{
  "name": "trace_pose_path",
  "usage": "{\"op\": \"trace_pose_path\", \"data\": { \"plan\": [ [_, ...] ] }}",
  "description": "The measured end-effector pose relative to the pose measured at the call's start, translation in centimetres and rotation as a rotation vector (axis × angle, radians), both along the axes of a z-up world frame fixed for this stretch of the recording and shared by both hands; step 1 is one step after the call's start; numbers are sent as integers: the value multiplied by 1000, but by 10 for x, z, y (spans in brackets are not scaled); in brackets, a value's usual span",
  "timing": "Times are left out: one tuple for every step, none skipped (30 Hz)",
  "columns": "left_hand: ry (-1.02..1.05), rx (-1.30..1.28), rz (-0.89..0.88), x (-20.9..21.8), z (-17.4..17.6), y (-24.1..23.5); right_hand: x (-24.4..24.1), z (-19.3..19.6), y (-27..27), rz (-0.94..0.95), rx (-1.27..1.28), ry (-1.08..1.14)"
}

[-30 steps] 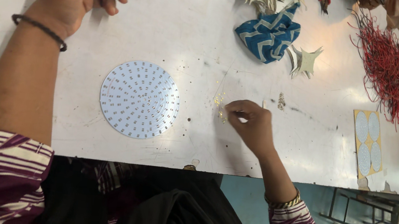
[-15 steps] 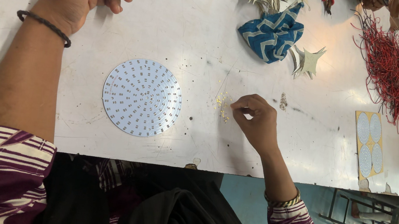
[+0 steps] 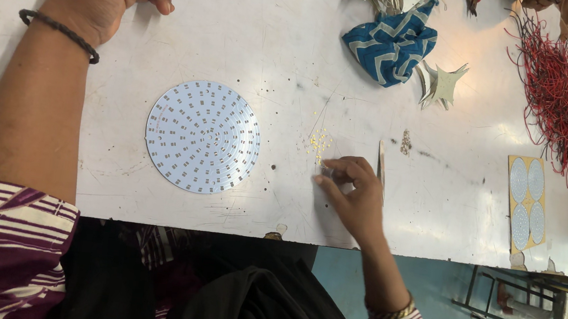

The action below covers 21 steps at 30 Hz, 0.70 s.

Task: The person uses tweezers to pick up small yellow LED components from a pile on the table and places them one by one into designated spots on a circular LED board. The person continues this repetitive placement process throughout the clip.

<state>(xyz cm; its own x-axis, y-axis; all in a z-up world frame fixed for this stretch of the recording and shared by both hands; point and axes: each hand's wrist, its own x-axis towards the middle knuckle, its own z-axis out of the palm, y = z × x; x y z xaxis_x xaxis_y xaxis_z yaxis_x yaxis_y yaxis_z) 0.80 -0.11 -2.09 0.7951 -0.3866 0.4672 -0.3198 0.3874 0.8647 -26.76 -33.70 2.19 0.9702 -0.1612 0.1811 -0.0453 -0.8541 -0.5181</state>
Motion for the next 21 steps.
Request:
{"op": "trace_pose_path", "data": {
  "plan": [
    [2,-2,-5,0,0,0,0,-5,1,-64,10,-3],
    [2,-2,-1,-1,0,0,0,-11,2,-128,21,-6],
    [2,-2,3,-1,1,1,1,-15,3,-191,31,-9],
    [3,-2,7,-3,3,1,2,-19,3,-183,64,-46],
    [10,-3,9,-4,4,1,3,-22,3,-175,97,-82],
    [16,-4,10,-5,5,0,3,-25,3,-168,130,-119],
    [22,-5,11,-6,7,0,4,-27,3,-156,110,-142],
    [23,0,16,-7,9,0,5,-28,3,-143,88,-167],
    [25,5,21,-8,10,1,6,-29,4,-131,66,-192],
    [26,10,26,-8,11,0,7,-30,4,-134,2,-201],
    [19,12,25,-8,11,0,8,-32,6,-138,-62,-210],
    [13,13,23,-9,11,0,8,-32,6,-142,-128,-217],
    [7,14,21,-9,11,0,8,-33,6,-165,-119,-189],
    [8,22,28,-10,11,-1,9,-32,5,-185,-112,-162],
    [9,30,35,-9,11,-2,10,-31,3,-206,-105,-136],
    [9,38,45,-9,12,-2,12,-30,2,-171,-66,-178],
    [16,40,48,-9,12,-2,14,-28,0,-136,-27,-220],
    [25,45,51,-9,13,-2,14,-28,-1,-101,15,-259],
    [33,49,53,-9,13,-2,15,-28,-2,-120,9,-249],
    [32,48,51,-9,14,-3,14,-28,-3,-140,4,-239],
    [31,47,48,-9,14,-3,14,-29,-3,-160,-2,-229]
  ]
}}
